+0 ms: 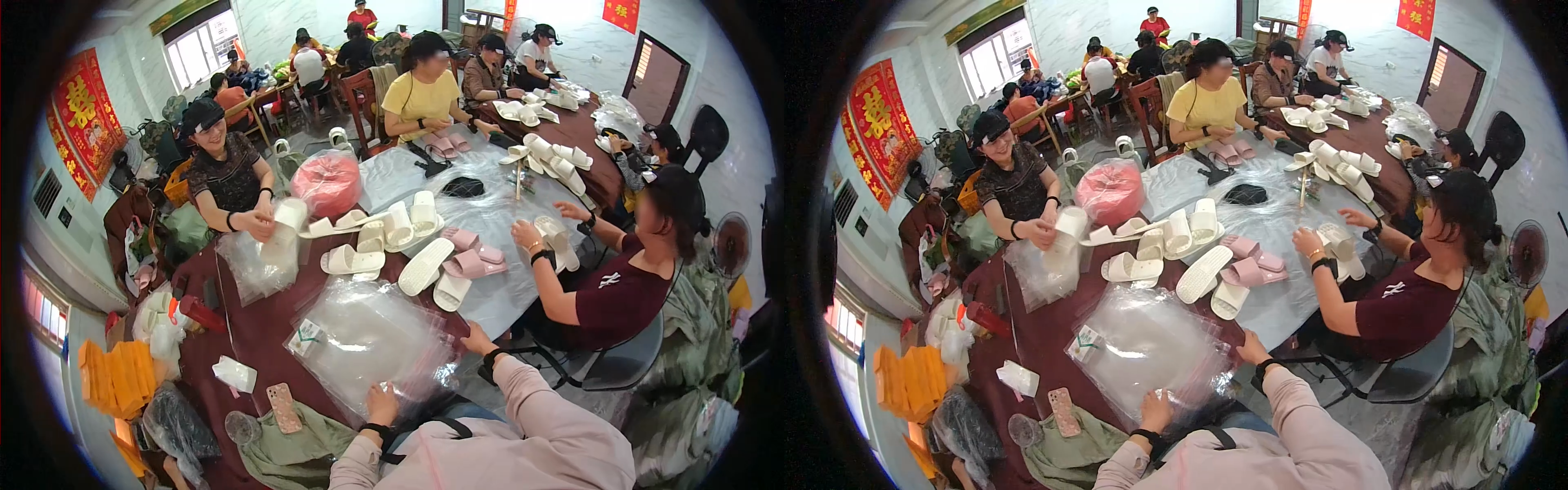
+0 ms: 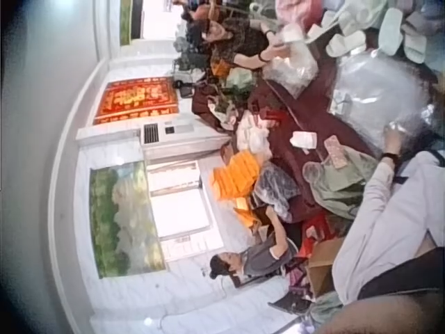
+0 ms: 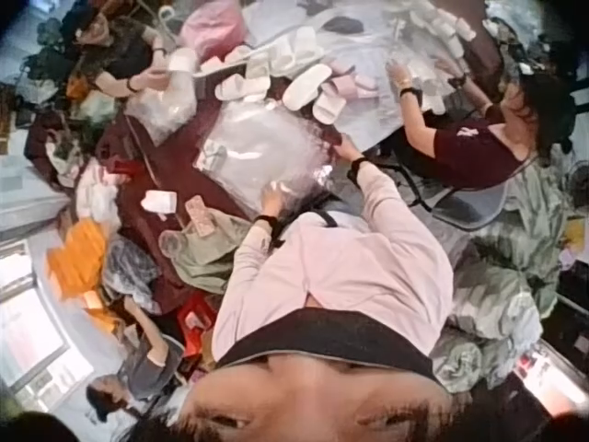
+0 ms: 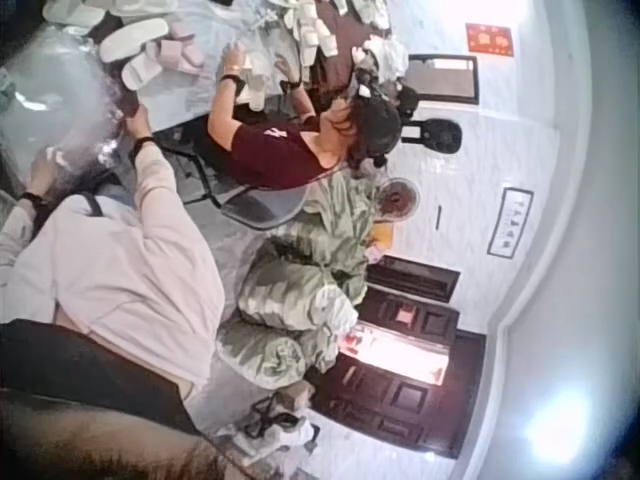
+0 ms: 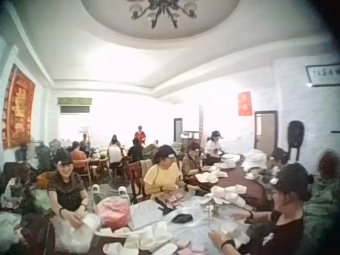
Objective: Placing pairs of slippers into plastic bags at a manufacturing workstation.
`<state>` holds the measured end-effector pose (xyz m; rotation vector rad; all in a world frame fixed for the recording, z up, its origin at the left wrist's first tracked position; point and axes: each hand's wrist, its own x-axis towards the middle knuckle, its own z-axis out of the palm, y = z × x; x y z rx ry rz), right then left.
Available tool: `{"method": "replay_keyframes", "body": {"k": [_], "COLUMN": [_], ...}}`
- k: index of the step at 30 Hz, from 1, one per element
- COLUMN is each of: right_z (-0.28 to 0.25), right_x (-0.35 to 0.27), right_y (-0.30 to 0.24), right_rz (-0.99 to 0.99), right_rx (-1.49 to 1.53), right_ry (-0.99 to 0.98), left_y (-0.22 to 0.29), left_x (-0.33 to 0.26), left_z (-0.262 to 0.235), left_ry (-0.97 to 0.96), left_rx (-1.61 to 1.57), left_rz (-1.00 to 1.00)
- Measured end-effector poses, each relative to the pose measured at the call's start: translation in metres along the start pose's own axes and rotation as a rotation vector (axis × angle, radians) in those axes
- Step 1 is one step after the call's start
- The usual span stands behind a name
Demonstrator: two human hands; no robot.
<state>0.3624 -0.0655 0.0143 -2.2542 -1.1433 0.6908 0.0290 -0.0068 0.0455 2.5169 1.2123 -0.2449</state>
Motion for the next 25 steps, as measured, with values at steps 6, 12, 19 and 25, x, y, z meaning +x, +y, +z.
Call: {"method": "replay_keyframes", "body": {"k": [6, 12, 19, 25], "right_z": [-0.025, -0.018, 0.004, 0.024], "right_x": [0.019, 0.071, 0.131, 0.147], "right_y": [-0.013, -0.028, -0.01, -0.011], "right_rz": [0.172, 0.163, 0.193, 0.543], "right_rx": [0.128, 0.322, 0.723, 0.729], "right_ry": [0.052, 0.213, 0.145, 0.596], "left_y": [0.007, 0.007, 0.009, 0.02], "left_x": [0.004, 0.0, 0.003, 0.006], "left_z": [0.0, -0.006, -0.013, -0.025], "left_ry": [-0.047, -0.101, -0.11, -0.177], "left_rx": [0.016, -0.041, -0.085, -0.094], "left_rz": [-0.05, -0.139, -0.161, -0.195]}}
